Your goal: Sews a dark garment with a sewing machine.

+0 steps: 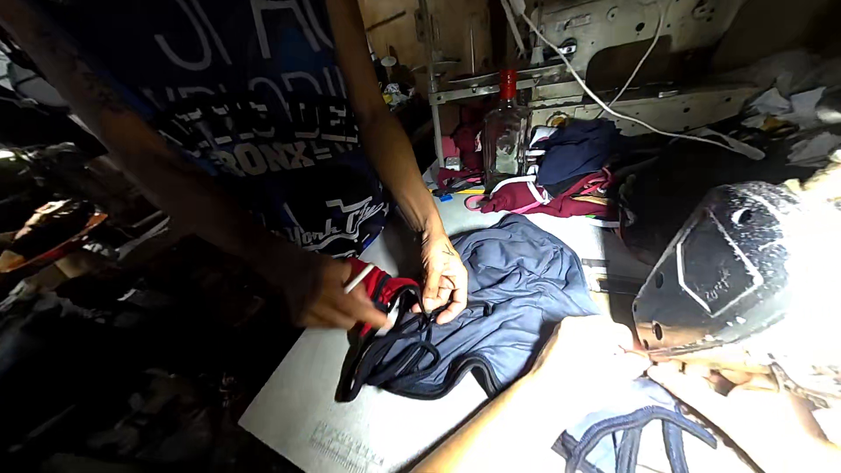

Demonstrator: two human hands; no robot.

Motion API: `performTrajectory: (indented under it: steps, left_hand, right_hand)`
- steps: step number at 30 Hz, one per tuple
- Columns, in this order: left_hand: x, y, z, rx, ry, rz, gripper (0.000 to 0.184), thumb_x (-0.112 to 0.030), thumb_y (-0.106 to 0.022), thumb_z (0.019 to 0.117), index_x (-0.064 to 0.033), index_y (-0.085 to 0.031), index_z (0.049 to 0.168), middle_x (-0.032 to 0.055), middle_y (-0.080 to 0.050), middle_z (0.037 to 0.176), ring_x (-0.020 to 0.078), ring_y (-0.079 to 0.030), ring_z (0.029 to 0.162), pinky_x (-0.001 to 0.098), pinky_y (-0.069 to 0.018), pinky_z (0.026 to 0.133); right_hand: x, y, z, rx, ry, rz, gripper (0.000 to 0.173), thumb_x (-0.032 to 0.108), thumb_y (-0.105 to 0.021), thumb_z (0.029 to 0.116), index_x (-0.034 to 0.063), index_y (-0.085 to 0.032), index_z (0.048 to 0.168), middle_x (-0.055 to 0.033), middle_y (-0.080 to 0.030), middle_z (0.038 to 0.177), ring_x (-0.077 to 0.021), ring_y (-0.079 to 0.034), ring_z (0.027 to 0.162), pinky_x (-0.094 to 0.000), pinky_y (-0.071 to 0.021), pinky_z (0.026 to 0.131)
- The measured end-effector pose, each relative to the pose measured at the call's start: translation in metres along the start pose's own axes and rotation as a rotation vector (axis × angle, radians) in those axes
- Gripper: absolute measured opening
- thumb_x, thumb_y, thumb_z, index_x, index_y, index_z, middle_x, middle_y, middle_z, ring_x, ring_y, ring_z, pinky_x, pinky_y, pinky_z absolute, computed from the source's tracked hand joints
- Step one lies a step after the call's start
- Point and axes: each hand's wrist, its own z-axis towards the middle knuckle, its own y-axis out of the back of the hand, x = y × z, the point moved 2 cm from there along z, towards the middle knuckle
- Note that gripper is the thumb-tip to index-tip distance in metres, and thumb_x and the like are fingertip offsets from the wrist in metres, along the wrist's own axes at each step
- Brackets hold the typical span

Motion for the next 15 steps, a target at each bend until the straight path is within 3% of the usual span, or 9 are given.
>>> performTrajectory:
  steps: [3,6,8,11,15]
  left_hand:
    - [0.004,-0.004,0.003,0.001,-0.018,0.038,0.020,-0.011,-0.063,0.0937,0.0052,-0.070,0.085,0.0165,-0.067,0.086,0.0243,-0.066,0.086,0.0381,-0.0520,0.078]
    - [-0.016,0.010,-0.002,0.068,0.119,-0.012,0.019,-0.008,-0.061,0.0958,0.0071,-0.068,0.087,0.0160,-0.066,0.088,0.0211,-0.063,0.086,0.0361,-0.0496,0.078]
    - [-0.024,0.016,-0.003,0.110,0.189,-0.028,0.019,-0.008,-0.059,0.0976,0.0061,-0.067,0.088,0.0122,-0.062,0.084,0.0151,-0.058,0.075,0.0304,-0.0485,0.070]
    - [-0.024,0.017,-0.004,0.104,0.190,-0.071,0.018,-0.008,-0.060,0.0971,0.0057,-0.067,0.087,0.0102,-0.060,0.082,0.0121,-0.055,0.069,0.0269,-0.0470,0.065]
    - [-0.020,0.015,-0.003,0.096,0.182,-0.090,0.020,-0.008,-0.060,0.0968,0.0029,-0.064,0.081,0.0059,-0.055,0.076,0.0081,-0.052,0.063,0.0232,-0.0448,0.060]
  right_hand:
    - [0.032,-0.006,-0.004,-0.012,-0.066,-0.016,0.037,0.010,-0.079,0.0813,-0.0003,-0.059,0.111,0.0033,-0.071,0.092,-0.0001,-0.067,0.084,-0.0187,-0.0559,0.085]
    - [0.020,0.000,0.000,0.028,0.033,-0.046,0.029,0.014,-0.078,0.0812,0.0023,-0.065,0.105,0.0068,-0.069,0.086,0.0013,-0.064,0.079,-0.0172,-0.0542,0.077]
    - [0.008,0.004,0.002,0.037,0.088,-0.015,0.028,0.015,-0.079,0.0818,0.0017,-0.067,0.104,0.0065,-0.070,0.086,0.0004,-0.065,0.079,-0.0182,-0.0549,0.077]
    - [0.043,-0.008,-0.005,-0.027,-0.069,0.023,0.025,0.007,-0.076,0.0825,0.0062,-0.060,0.103,0.0091,-0.070,0.083,0.0017,-0.067,0.077,-0.0168,-0.0560,0.080]
    - [0.008,0.002,0.002,0.013,0.042,-0.021,0.022,0.019,-0.077,0.0853,0.0069,-0.067,0.102,0.0101,-0.070,0.082,0.0026,-0.065,0.076,-0.0170,-0.0553,0.073]
